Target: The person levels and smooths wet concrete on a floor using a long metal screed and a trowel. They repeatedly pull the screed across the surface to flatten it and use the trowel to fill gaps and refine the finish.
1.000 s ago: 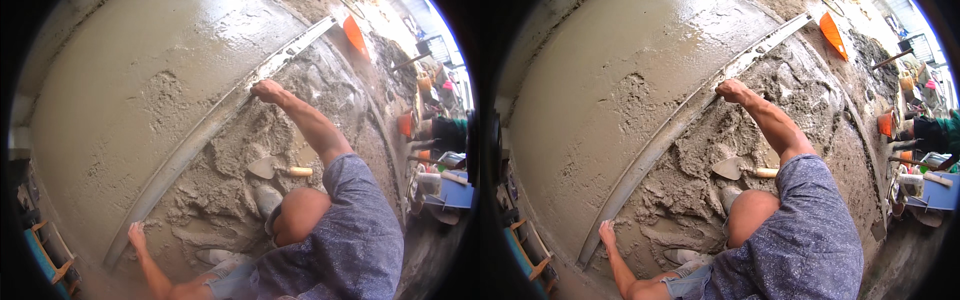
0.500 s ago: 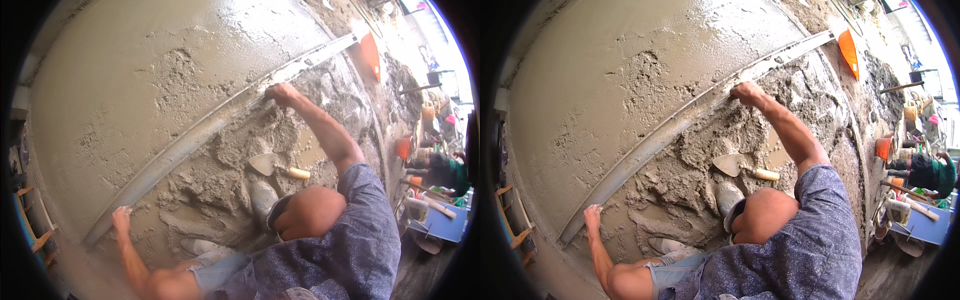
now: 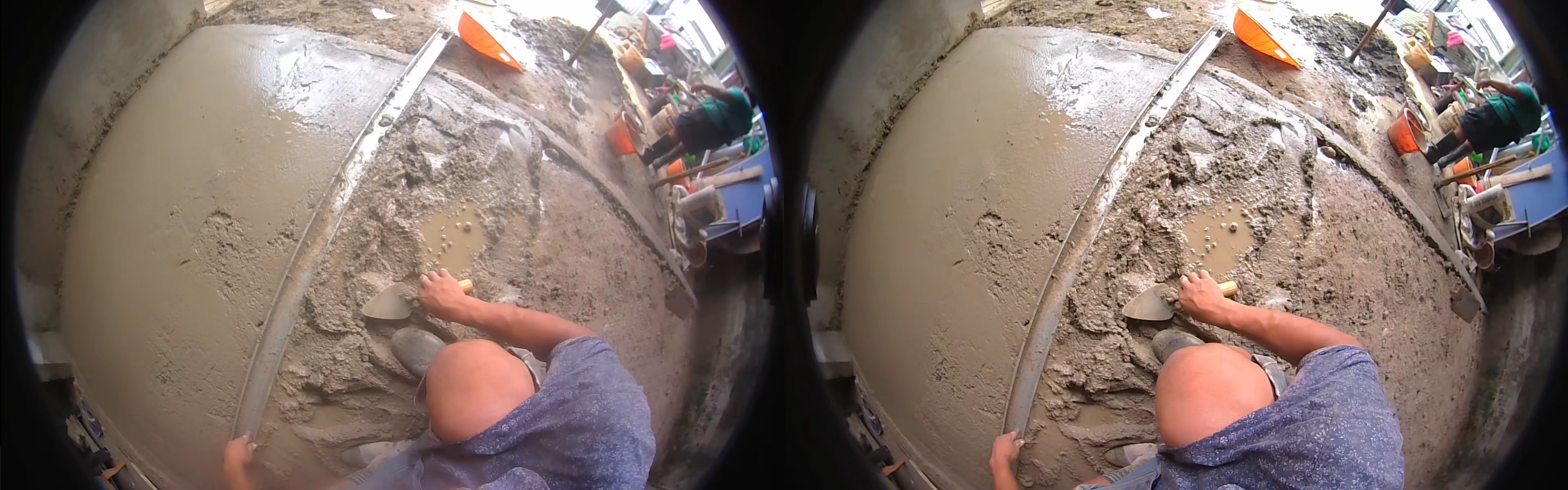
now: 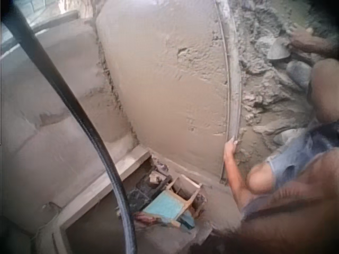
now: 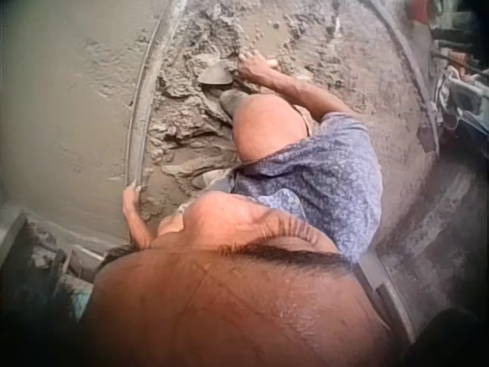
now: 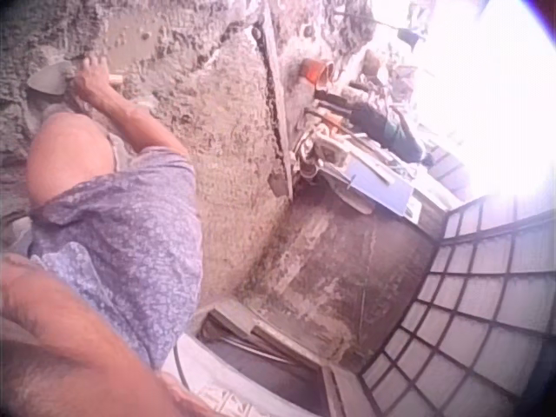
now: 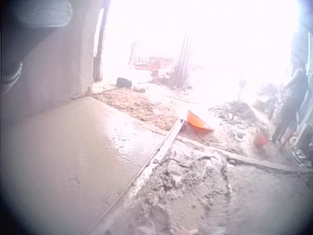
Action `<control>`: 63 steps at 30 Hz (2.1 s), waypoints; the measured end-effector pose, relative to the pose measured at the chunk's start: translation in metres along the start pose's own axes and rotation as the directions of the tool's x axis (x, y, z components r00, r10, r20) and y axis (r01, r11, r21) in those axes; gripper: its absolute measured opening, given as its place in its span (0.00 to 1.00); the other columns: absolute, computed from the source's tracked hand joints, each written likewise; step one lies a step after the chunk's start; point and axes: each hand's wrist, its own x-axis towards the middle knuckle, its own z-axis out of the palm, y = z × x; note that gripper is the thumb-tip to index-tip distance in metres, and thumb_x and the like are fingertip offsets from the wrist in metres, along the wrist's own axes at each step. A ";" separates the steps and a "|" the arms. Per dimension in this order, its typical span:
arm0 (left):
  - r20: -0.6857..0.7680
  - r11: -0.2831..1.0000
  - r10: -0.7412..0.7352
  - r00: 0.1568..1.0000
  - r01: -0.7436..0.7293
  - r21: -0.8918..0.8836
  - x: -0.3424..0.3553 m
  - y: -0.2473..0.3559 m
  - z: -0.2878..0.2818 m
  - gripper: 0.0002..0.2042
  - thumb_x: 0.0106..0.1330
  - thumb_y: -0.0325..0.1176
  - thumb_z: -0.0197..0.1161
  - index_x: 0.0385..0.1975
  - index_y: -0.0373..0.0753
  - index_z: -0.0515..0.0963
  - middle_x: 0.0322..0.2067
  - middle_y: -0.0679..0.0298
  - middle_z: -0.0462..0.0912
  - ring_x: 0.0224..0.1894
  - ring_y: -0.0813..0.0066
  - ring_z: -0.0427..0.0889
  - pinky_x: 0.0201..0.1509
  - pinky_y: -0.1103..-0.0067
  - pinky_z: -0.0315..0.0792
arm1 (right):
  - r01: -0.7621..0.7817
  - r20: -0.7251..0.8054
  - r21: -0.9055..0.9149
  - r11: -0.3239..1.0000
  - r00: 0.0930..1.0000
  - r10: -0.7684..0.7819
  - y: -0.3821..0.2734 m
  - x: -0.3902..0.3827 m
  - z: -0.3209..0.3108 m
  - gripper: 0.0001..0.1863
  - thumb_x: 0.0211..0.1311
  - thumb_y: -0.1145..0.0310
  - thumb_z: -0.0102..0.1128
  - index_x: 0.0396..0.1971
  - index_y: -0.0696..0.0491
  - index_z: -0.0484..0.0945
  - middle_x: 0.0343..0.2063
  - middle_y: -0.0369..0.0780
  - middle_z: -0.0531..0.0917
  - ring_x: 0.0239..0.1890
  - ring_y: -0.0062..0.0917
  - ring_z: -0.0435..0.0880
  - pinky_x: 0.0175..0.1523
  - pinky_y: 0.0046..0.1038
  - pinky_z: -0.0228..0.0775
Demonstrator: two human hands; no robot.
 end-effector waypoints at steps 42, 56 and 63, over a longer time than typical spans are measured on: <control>-0.703 0.943 0.009 0.711 -0.240 -0.230 0.032 -0.052 -0.031 0.19 0.71 0.25 0.55 0.61 0.31 0.71 0.62 0.48 0.74 0.65 0.51 0.71 0.69 0.67 0.65 | 0.154 0.021 -0.845 0.511 0.966 -0.257 -0.082 0.083 -0.129 0.08 0.68 0.76 0.48 0.39 0.50 0.78 0.20 0.33 0.67 0.19 0.14 0.60 0.18 0.20 0.57; -0.595 0.918 -0.189 0.781 -0.074 -0.389 -0.011 -0.062 0.021 0.20 0.70 0.23 0.54 0.62 0.32 0.69 0.64 0.48 0.71 0.67 0.50 0.69 0.70 0.65 0.65 | -0.380 -0.378 -0.138 0.914 0.874 0.306 0.126 0.081 -0.080 0.11 0.74 0.71 0.41 0.42 0.55 0.76 0.27 0.39 0.81 0.21 0.22 0.75 0.25 0.28 0.72; -0.515 0.914 -0.324 0.794 0.121 -0.388 -0.084 -0.094 0.046 0.21 0.71 0.24 0.53 0.64 0.32 0.68 0.64 0.48 0.70 0.68 0.50 0.67 0.71 0.64 0.63 | 0.026 0.080 -0.116 0.993 0.997 -0.017 0.034 0.112 -0.069 0.09 0.76 0.67 0.47 0.44 0.49 0.79 0.20 0.32 0.75 0.17 0.13 0.68 0.14 0.17 0.58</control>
